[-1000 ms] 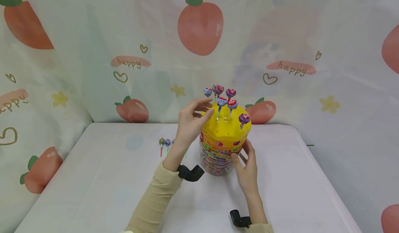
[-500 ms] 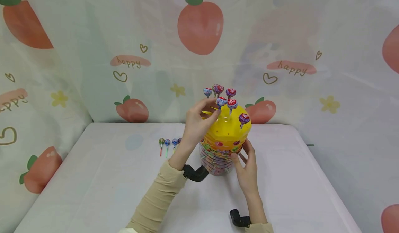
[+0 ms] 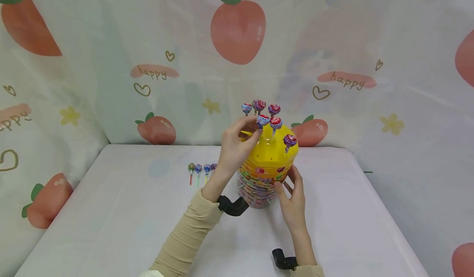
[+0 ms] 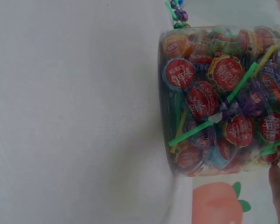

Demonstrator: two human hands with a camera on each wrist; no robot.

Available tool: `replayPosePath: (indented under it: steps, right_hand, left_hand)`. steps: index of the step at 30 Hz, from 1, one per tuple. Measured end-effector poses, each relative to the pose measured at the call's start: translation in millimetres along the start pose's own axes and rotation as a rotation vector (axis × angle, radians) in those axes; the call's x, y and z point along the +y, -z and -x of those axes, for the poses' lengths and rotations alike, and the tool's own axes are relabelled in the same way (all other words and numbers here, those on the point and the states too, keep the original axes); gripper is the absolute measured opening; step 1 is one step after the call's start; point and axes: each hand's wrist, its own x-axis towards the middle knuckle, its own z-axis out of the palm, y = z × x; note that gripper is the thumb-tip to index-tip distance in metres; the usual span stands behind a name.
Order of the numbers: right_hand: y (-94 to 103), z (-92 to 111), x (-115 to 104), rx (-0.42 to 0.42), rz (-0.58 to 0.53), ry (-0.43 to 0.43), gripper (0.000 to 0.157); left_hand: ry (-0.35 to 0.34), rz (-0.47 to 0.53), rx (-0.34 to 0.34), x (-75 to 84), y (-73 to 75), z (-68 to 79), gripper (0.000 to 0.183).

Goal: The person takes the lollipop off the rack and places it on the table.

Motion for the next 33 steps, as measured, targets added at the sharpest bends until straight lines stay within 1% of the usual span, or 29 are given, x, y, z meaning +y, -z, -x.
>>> replayPosePath:
  steps: [6,11,14,17,19,23,33]
  right_hand:
    - [-0.2,0.4,-1.5,0.001,0.001,-0.01,0.068]
    - [-0.3,1.7,-1.1,-0.002,-0.01,0.009,0.068]
    - [-0.4,2.3,-2.0,-0.002,-0.019,0.017,0.068]
    - [-0.2,2.2,-3.6,-0.003,-0.029,0.021,0.068]
    - [0.2,1.7,-4.0,-0.003,-0.033,0.025,0.068]
    - [1.0,-0.4,-3.0,-0.001,-0.027,0.029,0.067]
    - [-0.4,0.2,-0.6,-0.001,-0.028,0.032,0.067]
  left_hand:
    - [-0.037,0.02,0.021,3.8,1.5,0.2,0.03]
    - [-0.073,0.024,0.034,7.4,4.1,3.3,0.029]
    - [-0.073,0.037,0.036,8.7,7.6,7.0,0.03]
    - [-0.06,0.048,0.042,7.2,12.3,11.5,0.03]
    - [-0.056,0.049,0.053,3.5,15.8,14.6,0.029]
    - [-0.052,0.047,0.084,-9.1,22.6,20.3,0.026]
    - [0.025,0.007,0.166,-38.4,41.2,37.2,0.026]
